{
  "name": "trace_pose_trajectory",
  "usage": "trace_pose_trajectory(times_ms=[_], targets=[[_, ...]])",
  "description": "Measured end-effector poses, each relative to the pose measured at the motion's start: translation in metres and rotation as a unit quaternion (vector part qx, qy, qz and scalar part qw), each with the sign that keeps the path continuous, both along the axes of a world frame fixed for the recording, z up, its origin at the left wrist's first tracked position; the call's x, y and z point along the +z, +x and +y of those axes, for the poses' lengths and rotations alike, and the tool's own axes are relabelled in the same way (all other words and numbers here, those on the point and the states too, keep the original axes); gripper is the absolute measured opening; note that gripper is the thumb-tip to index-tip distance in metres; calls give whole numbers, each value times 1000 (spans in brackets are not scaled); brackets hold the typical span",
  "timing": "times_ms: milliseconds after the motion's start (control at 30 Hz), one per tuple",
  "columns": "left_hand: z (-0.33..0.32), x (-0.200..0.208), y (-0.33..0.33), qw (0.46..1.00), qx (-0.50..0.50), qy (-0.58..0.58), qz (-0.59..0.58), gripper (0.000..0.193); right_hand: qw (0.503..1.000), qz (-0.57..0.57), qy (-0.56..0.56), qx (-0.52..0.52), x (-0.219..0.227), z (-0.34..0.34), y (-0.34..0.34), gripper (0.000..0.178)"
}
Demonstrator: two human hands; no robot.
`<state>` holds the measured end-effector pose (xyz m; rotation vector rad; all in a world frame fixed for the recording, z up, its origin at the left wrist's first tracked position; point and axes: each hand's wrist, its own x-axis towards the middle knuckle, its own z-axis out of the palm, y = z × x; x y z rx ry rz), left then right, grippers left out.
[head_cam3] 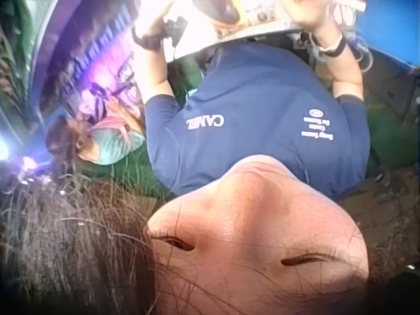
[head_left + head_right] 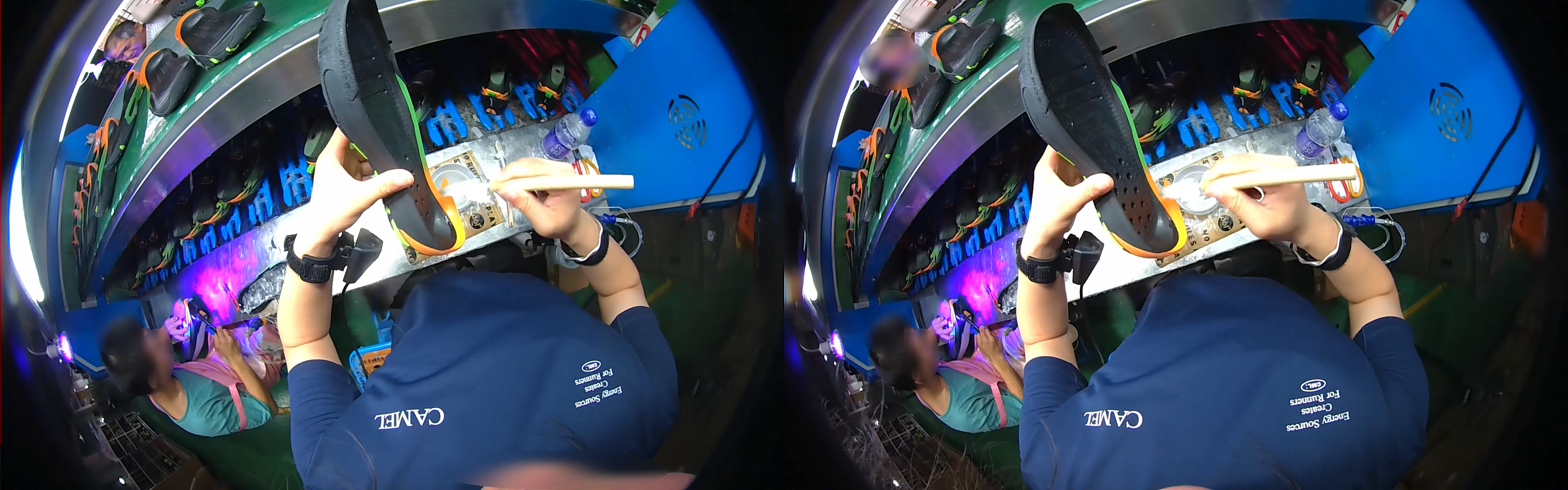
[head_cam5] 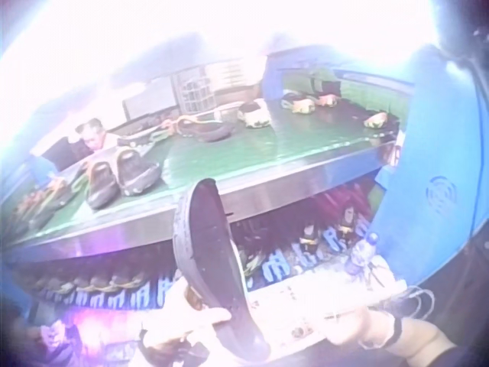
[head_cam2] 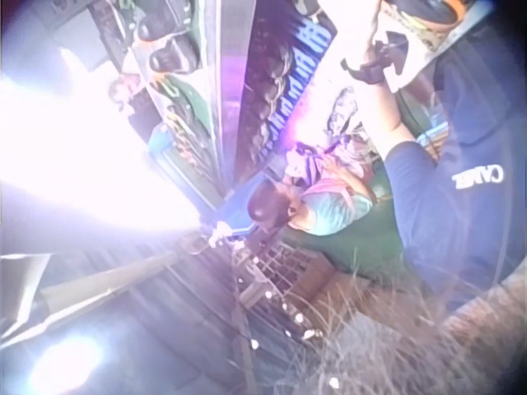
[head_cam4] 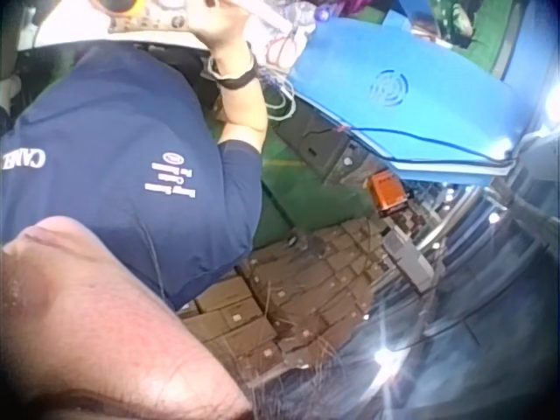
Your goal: The person takes a shoe sole from a conveyor belt, applies a liquid to its edges with a brush, and places it back onto the belt, repeating the process for several soles.
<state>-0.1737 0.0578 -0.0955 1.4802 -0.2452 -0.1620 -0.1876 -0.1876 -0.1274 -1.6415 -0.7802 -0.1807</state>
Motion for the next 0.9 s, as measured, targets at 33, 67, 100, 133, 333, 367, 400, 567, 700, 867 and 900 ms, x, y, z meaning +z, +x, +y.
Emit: trace_pose_trajectory(times_ms=[33, 67, 100, 133, 333, 367, 400, 567, 700, 867, 900], targets=[[0, 1, 0, 1000, -6, 3, -2, 60, 998, -52, -24, 9, 0, 2, -1, 5], [1, 1, -1, 1000, -9, 3, -3, 60, 998, -53, -32, 3, 1, 5, -3, 5], [2, 2, -1, 1000, -13, 5, 0, 61, 998, -54, -43, 7, 1, 8, -5, 5], [3, 2, -2, 1000, -17, 6, 4, 61, 997, -55, -45, 16, 1, 11, -7, 4], [5, 3, -6, 1000, -26, 15, 7, 62, 996, -70, -48, -20, 8, 23, -6, 4], [5, 2, -7, 1000, -26, 14, 7, 62, 996, -78, -42, -28, 9, 24, -5, 4], [5, 1, -8, 999, -31, 19, 9, 62, 996, -84, -30, -30, 10, 25, -4, 4], [2, 1, -12, 999, -41, 17, 15, 66, 994, -84, -10, -70, 16, 28, 2, 3], [-3, 5, -15, 997, -52, 34, 34, 69, 993, -73, -11, -90, 23, 23, 5, 7], [-8, 8, -20, 996, -67, 22, 49, 69, 991, -70, -4, -110, 29, 19, 18, 9], [-9, 9, -21, 996, -71, 19, 52, 70, 988, -97, 9, -118, 30, 19, 22, 7]])
